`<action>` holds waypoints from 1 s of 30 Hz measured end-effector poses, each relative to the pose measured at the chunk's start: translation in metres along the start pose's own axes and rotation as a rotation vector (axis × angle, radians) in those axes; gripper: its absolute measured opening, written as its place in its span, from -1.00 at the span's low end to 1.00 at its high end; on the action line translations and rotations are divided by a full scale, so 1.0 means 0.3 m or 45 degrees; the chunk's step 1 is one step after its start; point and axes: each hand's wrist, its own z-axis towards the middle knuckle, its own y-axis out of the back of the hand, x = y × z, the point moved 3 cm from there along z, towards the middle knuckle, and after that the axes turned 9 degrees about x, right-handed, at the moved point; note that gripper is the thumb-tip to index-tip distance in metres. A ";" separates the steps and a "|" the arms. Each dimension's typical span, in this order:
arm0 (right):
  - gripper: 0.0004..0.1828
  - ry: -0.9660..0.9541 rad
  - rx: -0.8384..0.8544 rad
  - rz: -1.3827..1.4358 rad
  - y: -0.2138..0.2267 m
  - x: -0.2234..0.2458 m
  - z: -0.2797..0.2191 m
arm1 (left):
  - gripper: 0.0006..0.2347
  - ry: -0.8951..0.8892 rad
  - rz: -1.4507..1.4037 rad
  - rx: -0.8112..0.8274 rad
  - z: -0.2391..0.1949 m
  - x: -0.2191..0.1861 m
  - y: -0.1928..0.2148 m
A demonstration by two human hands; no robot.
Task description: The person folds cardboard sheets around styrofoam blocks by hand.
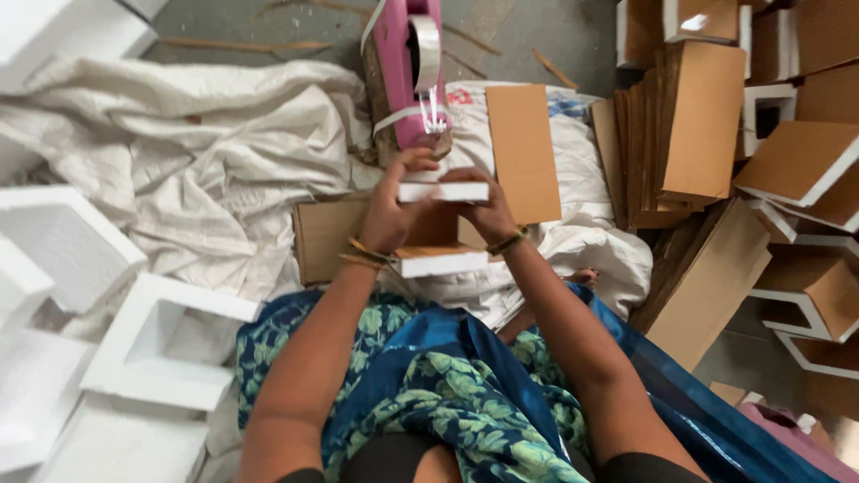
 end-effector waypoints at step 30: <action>-0.77 -0.239 -0.383 0.170 0.101 0.215 0.313 | -0.70 -0.012 1.148 0.252 0.080 -0.009 0.079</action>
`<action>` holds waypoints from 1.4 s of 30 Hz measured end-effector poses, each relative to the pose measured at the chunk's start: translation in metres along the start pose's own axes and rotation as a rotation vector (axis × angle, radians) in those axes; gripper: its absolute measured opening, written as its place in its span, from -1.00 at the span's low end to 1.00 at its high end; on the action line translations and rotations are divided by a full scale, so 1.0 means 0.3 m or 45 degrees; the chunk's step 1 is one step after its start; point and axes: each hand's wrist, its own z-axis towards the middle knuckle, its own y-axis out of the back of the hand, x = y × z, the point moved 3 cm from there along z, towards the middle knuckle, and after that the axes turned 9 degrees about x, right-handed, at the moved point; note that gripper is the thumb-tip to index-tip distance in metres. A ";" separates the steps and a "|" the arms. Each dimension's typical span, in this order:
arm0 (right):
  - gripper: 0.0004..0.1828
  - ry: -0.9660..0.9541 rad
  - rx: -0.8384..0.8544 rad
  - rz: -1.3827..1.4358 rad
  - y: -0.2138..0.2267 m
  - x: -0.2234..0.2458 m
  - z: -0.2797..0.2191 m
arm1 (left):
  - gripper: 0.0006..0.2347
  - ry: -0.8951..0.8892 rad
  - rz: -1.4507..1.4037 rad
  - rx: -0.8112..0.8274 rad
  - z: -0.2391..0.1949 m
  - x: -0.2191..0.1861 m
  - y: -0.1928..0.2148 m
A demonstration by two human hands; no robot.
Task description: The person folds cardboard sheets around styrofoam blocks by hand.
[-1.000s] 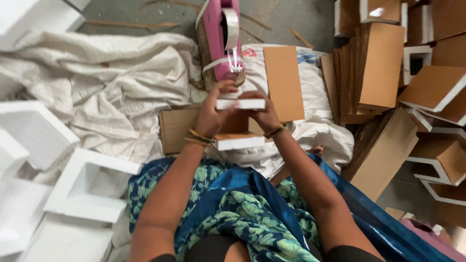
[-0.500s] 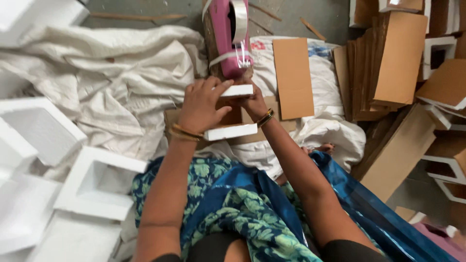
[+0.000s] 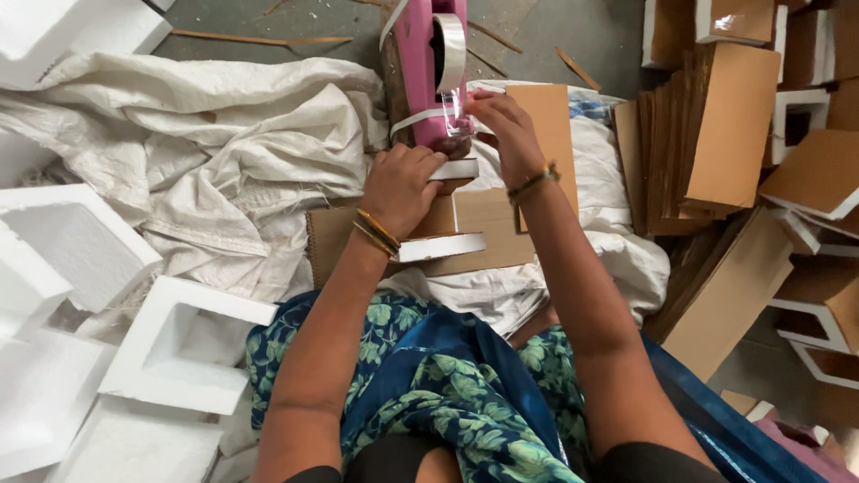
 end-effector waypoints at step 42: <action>-0.89 -0.663 0.299 -0.240 0.121 -0.339 0.056 | -0.66 0.232 0.190 0.039 0.005 -0.048 -0.091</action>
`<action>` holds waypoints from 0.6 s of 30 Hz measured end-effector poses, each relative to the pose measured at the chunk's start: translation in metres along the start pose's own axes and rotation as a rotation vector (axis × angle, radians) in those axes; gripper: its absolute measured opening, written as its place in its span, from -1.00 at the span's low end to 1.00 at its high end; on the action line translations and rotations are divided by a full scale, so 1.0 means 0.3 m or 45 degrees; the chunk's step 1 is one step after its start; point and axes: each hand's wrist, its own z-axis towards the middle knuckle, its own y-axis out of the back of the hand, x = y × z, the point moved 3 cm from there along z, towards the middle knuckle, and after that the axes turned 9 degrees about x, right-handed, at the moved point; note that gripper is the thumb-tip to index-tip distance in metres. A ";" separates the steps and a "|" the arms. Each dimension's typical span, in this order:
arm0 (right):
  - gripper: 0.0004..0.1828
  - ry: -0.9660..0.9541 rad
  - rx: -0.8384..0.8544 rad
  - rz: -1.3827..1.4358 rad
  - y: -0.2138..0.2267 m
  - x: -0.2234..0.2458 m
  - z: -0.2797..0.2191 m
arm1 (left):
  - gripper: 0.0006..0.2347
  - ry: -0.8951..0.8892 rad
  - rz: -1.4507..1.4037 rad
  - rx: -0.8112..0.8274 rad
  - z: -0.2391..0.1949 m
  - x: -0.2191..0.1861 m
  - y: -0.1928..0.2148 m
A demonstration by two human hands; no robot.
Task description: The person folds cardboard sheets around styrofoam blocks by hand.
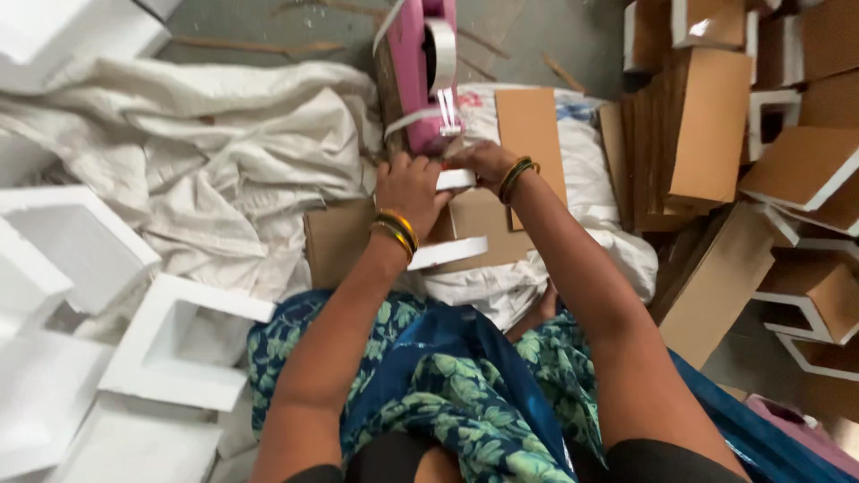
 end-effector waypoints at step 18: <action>-0.50 0.663 -0.070 -0.917 -0.128 0.163 -0.431 | -0.53 -0.265 -0.743 -0.043 -0.003 0.023 0.002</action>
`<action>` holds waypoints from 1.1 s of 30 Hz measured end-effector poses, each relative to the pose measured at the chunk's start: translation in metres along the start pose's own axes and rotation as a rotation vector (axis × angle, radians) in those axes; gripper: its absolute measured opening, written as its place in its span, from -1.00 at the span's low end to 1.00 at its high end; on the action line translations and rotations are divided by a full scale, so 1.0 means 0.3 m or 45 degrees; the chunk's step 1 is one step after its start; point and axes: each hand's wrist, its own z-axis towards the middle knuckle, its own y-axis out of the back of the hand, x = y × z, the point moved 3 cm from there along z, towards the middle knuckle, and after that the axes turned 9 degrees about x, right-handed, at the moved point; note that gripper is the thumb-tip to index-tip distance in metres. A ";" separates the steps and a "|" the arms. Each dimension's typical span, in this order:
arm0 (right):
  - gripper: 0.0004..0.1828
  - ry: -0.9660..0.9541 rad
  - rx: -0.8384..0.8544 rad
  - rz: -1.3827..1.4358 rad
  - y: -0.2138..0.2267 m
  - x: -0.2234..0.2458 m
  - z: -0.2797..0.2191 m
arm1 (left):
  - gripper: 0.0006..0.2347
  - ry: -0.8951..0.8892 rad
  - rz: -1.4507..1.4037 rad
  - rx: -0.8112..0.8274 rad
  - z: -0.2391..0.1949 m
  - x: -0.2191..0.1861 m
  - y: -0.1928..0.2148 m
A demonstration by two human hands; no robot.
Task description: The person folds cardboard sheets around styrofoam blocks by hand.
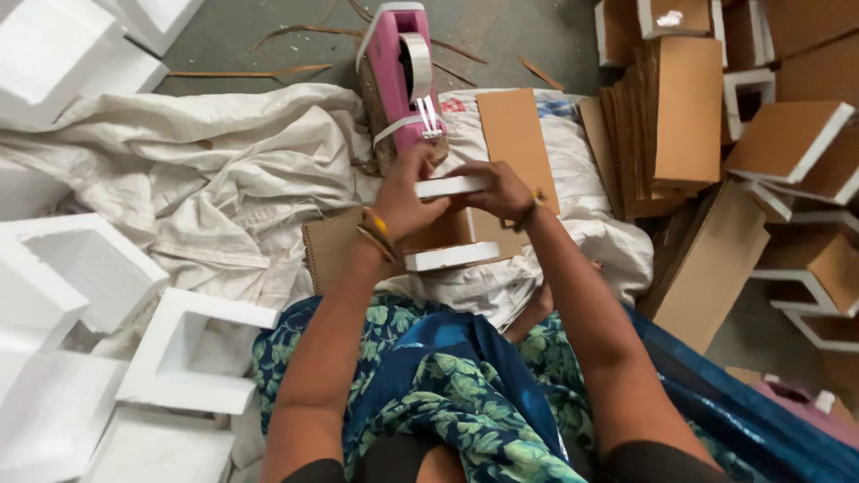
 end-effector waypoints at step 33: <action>-0.52 0.015 -0.019 0.078 0.024 -0.179 -0.023 | -0.23 0.553 -0.964 -0.193 -0.150 -0.011 -0.167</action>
